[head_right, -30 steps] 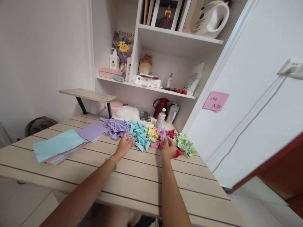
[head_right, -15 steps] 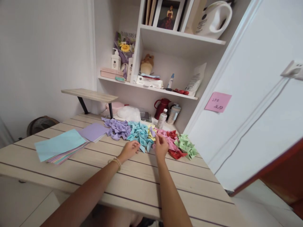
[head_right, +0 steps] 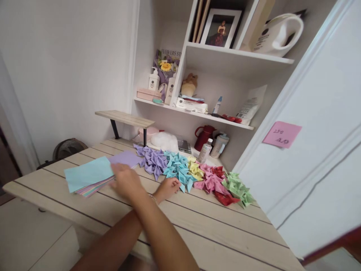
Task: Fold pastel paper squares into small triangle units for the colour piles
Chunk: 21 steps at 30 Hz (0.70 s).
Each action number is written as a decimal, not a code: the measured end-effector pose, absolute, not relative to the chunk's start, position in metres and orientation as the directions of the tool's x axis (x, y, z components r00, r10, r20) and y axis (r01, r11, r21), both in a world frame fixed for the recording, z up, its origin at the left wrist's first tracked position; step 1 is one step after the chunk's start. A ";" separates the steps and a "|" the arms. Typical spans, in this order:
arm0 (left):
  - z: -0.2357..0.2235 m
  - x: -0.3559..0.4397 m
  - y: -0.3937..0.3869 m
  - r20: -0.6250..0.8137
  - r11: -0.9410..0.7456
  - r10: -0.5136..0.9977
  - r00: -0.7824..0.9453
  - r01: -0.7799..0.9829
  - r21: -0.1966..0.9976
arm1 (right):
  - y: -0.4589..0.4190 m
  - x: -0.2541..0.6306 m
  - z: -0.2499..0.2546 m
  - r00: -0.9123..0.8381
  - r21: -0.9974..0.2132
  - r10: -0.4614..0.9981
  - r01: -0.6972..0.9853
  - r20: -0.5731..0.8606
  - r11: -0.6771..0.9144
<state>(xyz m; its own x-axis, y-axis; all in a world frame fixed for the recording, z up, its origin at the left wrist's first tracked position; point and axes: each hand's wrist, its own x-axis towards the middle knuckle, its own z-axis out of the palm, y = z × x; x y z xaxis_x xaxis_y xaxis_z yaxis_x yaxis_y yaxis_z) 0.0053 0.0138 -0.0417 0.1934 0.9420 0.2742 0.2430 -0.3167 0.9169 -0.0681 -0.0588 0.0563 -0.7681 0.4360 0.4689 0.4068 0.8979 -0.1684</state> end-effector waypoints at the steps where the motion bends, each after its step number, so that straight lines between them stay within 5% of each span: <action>1: -0.042 0.004 0.013 0.286 -0.335 0.935 0.208 0.258 0.906 | -0.065 -0.086 0.057 -0.827 -0.111 0.345 0.331 0.445 0.937; 3: -0.043 0.002 0.013 0.308 -0.365 0.923 0.232 0.263 0.893 | -0.074 -0.117 0.057 -0.909 -0.063 0.200 0.190 0.365 0.980; 7: -0.044 0.000 0.015 0.329 -0.389 0.909 0.256 0.237 0.890 | -0.079 -0.146 0.049 -0.941 -0.251 0.205 0.137 0.268 0.958; 13: -0.042 -0.001 0.014 0.368 -0.454 0.878 0.307 0.284 0.845 | -0.081 -0.135 0.040 -0.864 -0.403 0.353 0.197 0.359 0.894; 21: -0.032 0.001 0.006 0.309 -0.337 0.927 0.211 0.111 0.935 | -0.075 -0.110 0.048 -0.554 -0.654 0.642 0.214 0.530 0.725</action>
<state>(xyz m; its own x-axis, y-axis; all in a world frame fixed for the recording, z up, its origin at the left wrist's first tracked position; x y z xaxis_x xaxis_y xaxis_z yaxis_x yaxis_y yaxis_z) 0.0015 0.0056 -0.0315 0.2113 0.9272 0.3093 0.1114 -0.3372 0.9348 -0.1098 -0.0753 0.0477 -0.5544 0.6416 0.5302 0.2137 0.7254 -0.6543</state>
